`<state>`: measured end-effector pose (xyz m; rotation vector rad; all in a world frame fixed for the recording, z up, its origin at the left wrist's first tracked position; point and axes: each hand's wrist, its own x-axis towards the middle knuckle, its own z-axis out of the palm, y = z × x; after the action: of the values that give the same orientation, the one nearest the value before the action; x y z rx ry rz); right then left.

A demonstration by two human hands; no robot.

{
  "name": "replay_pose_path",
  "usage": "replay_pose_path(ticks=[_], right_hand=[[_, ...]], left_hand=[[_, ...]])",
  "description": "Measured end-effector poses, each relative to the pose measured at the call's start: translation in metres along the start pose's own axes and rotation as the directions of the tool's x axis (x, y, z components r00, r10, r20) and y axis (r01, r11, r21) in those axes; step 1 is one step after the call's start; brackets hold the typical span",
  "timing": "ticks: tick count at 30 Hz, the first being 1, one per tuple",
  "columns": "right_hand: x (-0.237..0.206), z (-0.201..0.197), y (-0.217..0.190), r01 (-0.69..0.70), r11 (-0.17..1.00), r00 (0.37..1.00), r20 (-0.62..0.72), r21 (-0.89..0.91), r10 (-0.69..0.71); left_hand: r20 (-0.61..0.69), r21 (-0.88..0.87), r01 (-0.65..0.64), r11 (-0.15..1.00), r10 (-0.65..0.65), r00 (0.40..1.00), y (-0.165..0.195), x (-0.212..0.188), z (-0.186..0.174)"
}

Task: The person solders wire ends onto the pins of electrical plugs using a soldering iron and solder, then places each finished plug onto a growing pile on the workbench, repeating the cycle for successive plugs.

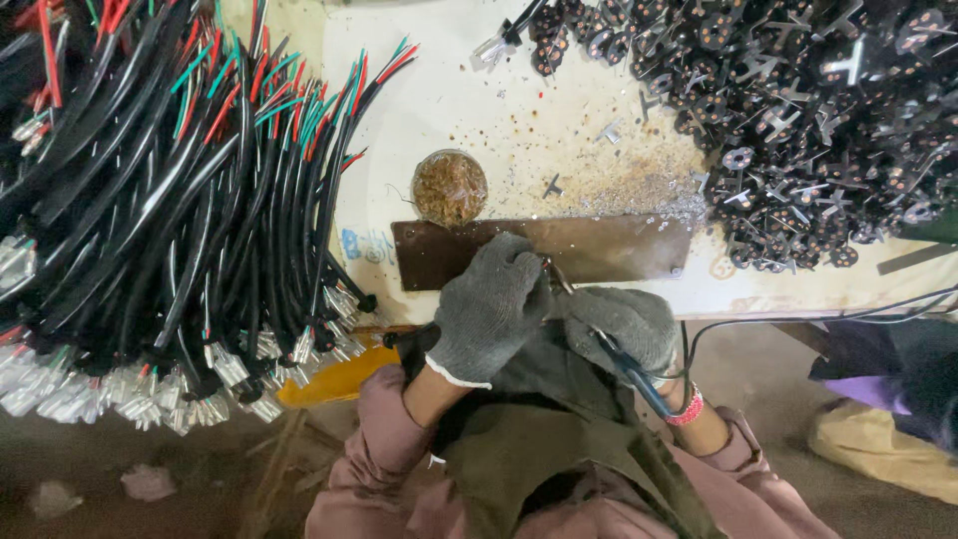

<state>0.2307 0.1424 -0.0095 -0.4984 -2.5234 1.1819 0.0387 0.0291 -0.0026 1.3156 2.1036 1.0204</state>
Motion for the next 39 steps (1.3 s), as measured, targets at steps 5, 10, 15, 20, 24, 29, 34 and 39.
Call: replay_pose_path(ticks=[5,10,15,20,24,29,34,39], right_hand=[[-0.001,0.002,-0.001,0.036,0.998,0.994,-0.101,0.054,-0.031],[-0.013,0.005,0.005,-0.211,0.975,0.972,-0.089,0.063,0.216],[-0.026,-0.003,-0.011,-0.399,0.835,0.77,-0.356,0.378,0.529],[-0.023,-0.018,-0.017,-0.414,0.901,0.9,-0.09,0.125,0.426],[0.029,-0.025,0.0,-0.612,0.743,0.791,-0.187,-0.273,0.583],[0.115,-0.053,0.007,-0.134,0.851,0.84,-0.514,-0.507,-0.174],[0.121,-0.049,0.0,-0.187,0.846,0.938,-0.346,-0.498,0.004],[0.081,-0.038,-0.007,-0.019,0.924,0.929,-0.348,-0.383,-0.125]], left_hand=[[-0.043,0.004,-0.026,1.0,0.026,0.999,0.0,-0.002,0.001],[0.037,0.029,0.052,0.998,-0.053,0.998,0.002,0.002,0.001],[0.018,0.047,0.056,0.997,-0.057,0.998,0.004,0.003,-0.013],[-0.117,0.034,0.099,0.994,-0.095,0.989,-0.002,-0.003,-0.026],[-0.153,0.107,0.069,0.992,-0.052,0.987,-0.005,-0.002,-0.02],[-0.211,0.114,0.02,0.993,0.004,0.977,-0.004,-0.001,-0.017],[-0.233,0.162,0.021,0.986,0.018,0.972,-0.005,-0.002,-0.019],[-0.207,0.159,0.051,0.986,-0.017,0.978,-0.01,-0.005,-0.017]])
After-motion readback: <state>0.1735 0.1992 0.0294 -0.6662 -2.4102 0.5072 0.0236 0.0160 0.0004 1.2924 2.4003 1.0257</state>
